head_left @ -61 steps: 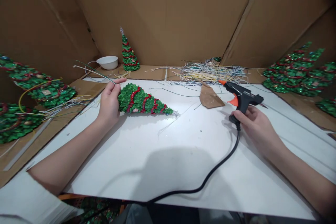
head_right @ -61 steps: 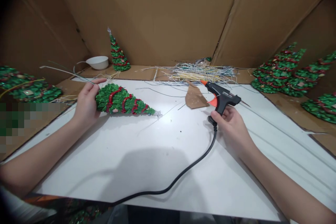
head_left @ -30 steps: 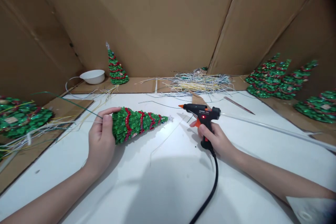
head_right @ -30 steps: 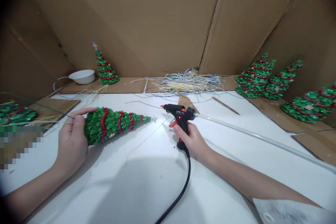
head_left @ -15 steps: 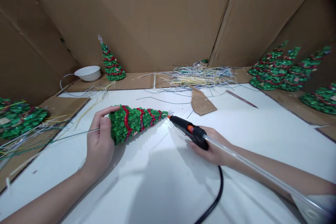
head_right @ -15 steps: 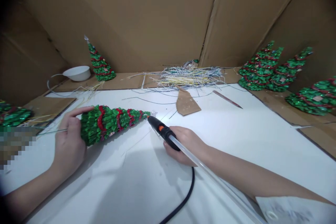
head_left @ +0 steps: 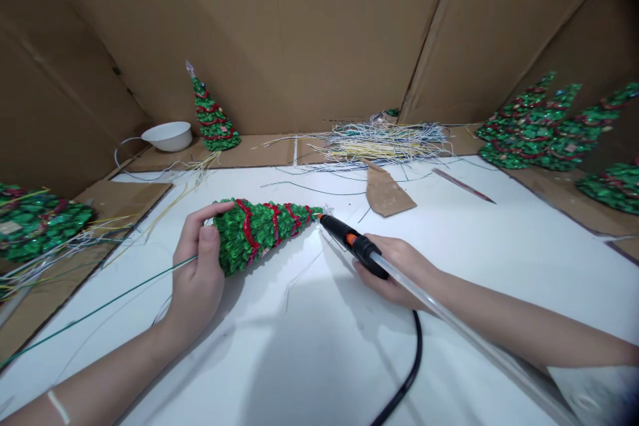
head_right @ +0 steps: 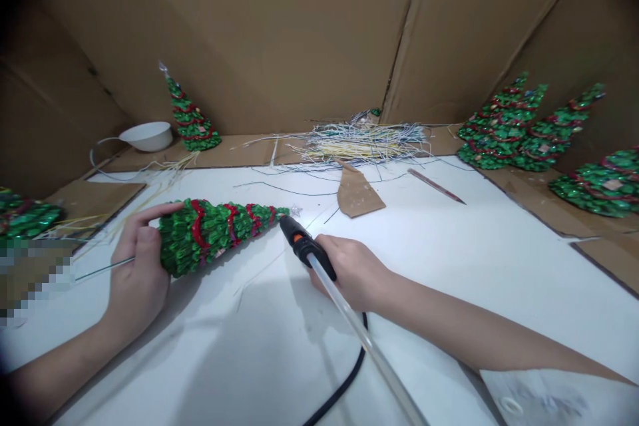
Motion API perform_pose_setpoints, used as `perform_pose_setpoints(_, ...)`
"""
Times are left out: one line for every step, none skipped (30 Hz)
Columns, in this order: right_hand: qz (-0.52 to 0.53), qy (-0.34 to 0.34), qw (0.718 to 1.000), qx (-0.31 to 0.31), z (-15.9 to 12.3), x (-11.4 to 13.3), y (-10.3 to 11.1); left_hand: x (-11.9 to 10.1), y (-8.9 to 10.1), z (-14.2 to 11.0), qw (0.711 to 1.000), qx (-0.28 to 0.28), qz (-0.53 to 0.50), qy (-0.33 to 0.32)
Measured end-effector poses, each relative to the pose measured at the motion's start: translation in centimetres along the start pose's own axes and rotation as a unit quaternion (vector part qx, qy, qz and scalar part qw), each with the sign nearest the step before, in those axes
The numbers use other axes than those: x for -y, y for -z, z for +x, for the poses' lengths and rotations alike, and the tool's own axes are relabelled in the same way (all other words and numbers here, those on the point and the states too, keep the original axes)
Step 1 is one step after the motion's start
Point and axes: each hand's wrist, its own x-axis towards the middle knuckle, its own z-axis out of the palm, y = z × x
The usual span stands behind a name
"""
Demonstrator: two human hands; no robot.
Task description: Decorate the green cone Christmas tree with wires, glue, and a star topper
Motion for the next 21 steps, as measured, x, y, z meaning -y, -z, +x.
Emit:
perform_pose_setpoints(-0.004,0.006,1.000,0.008,0.0,-0.1,0.0,0.0,0.0,-0.1,1.000,0.006,-0.017,0.011)
perform_pose_setpoints(-0.010,0.014,1.000,0.012,0.0,-0.1,-0.1,0.1,-0.1,-0.2,0.999,0.012,-0.032,0.019)
perform_pose_setpoints(-0.017,0.020,1.000,0.012,0.0,-0.1,-0.1,0.1,-0.1,-0.2,0.999,0.018,-0.042,0.023)
perform_pose_setpoints(-0.025,0.024,0.999,0.011,0.1,-0.1,-0.1,0.1,-0.1,-0.3,0.998,0.022,-0.046,0.023)
perform_pose_setpoints(-0.033,0.026,0.999,0.010,0.1,0.0,0.0,0.0,-0.1,-0.3,0.999,0.024,-0.043,0.021)
perform_pose_setpoints(-0.039,0.027,0.999,0.009,0.2,0.1,0.0,0.0,-0.1,-0.3,0.999,0.023,-0.038,0.019)
perform_pose_setpoints(-0.044,0.029,0.999,0.009,0.2,0.2,0.1,-0.1,-0.1,-0.3,0.999,0.021,-0.033,0.018)
perform_pose_setpoints(-0.047,0.033,0.998,0.009,0.3,0.4,0.2,-0.1,-0.1,-0.2,0.999,0.020,-0.031,0.017)
perform_pose_setpoints(-0.049,0.039,0.998,0.011,0.4,0.6,0.3,-0.2,-0.1,-0.2,0.999,0.020,-0.032,0.017)
perform_pose_setpoints(-0.051,0.045,0.998,0.014,0.5,0.7,0.4,-0.3,-0.1,-0.2,0.999,0.021,-0.032,0.019)
perform_pose_setpoints(-0.053,0.050,0.997,0.018,0.6,0.8,0.5,-0.4,-0.1,-0.2,0.999,0.022,-0.030,0.019)
perform_pose_setpoints(-0.056,0.052,0.997,0.022,0.7,0.9,0.6,-0.5,0.0,-0.2,0.999,0.023,-0.024,0.016)
perform_pose_setpoints(-0.060,0.053,0.996,0.025,0.7,0.9,0.6,-0.5,0.0,-0.2,1.000,0.023,-0.017,0.012)
perform_pose_setpoints(-0.064,0.053,0.996,0.029,0.8,0.8,0.6,-0.6,0.0,-0.2,1.000,0.022,-0.008,0.008)
perform_pose_setpoints(-0.070,0.053,0.996,0.031,0.9,0.7,0.7,-0.5,0.0,-0.3,1.000,0.022,-0.001,0.007)
perform_pose_setpoints(-0.076,0.055,0.995,0.032,0.9,0.6,0.7,-0.5,-0.1,-0.3,1.000,0.024,0.001,0.008)
perform_pose_setpoints(-0.084,0.061,0.994,0.031,1.0,0.4,0.7,-0.3,-0.2,-0.4,0.999,0.030,-0.004,0.011)
perform_pose_setpoints(-0.092,0.070,0.993,0.029,1.0,0.1,0.8,-0.2,-0.4,-0.4,0.999,0.037,-0.011,0.013)
perform_pose_setpoints(-0.101,0.080,0.991,0.028,1.1,-0.2,0.8,0.0,-0.6,-0.3,0.999,0.044,-0.018,0.011)
perform_pose_setpoints(-0.109,0.091,0.990,0.027,1.2,-0.6,0.8,0.3,-1.0,-0.2,0.999,0.048,-0.022,0.004)
perform_pose_setpoints(-0.117,0.098,0.988,0.024,1.4,-0.9,0.9,0.5,-1.3,0.0,0.999,0.049,-0.021,-0.005)
